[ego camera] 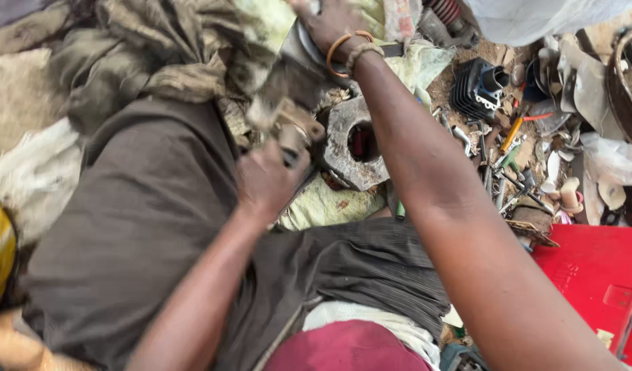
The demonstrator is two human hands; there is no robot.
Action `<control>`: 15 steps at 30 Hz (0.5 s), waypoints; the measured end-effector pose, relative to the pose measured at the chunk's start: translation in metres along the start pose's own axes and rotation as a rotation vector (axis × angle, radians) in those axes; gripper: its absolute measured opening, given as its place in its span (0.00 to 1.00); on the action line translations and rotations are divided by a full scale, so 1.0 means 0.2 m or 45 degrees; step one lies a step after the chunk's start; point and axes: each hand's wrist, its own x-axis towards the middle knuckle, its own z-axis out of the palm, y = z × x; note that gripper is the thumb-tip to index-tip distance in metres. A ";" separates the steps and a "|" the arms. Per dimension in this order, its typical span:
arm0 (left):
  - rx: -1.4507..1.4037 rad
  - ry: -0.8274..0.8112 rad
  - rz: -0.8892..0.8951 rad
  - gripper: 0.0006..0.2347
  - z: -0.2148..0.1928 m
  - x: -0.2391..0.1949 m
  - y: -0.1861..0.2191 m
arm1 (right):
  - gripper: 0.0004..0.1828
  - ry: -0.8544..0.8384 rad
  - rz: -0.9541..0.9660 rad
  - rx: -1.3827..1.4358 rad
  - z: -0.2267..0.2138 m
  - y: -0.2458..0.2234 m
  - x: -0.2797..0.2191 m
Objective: The person is sitting on the ground repairing a small engine block. They use a wrench to loosen a bolt on the crankshaft, then use a hammer to tap the crankshaft and remove it from the engine casing.
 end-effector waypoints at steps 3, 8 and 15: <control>0.135 0.082 0.290 0.20 0.08 -0.01 0.11 | 0.41 -0.072 -0.115 -0.069 0.02 0.15 0.04; 0.164 -0.019 0.363 0.24 0.09 -0.05 0.20 | 0.37 0.157 -0.188 0.103 -0.03 0.29 -0.05; 0.389 -0.062 0.558 0.25 -0.01 -0.07 0.11 | 0.34 0.537 0.120 0.545 0.14 0.35 -1.22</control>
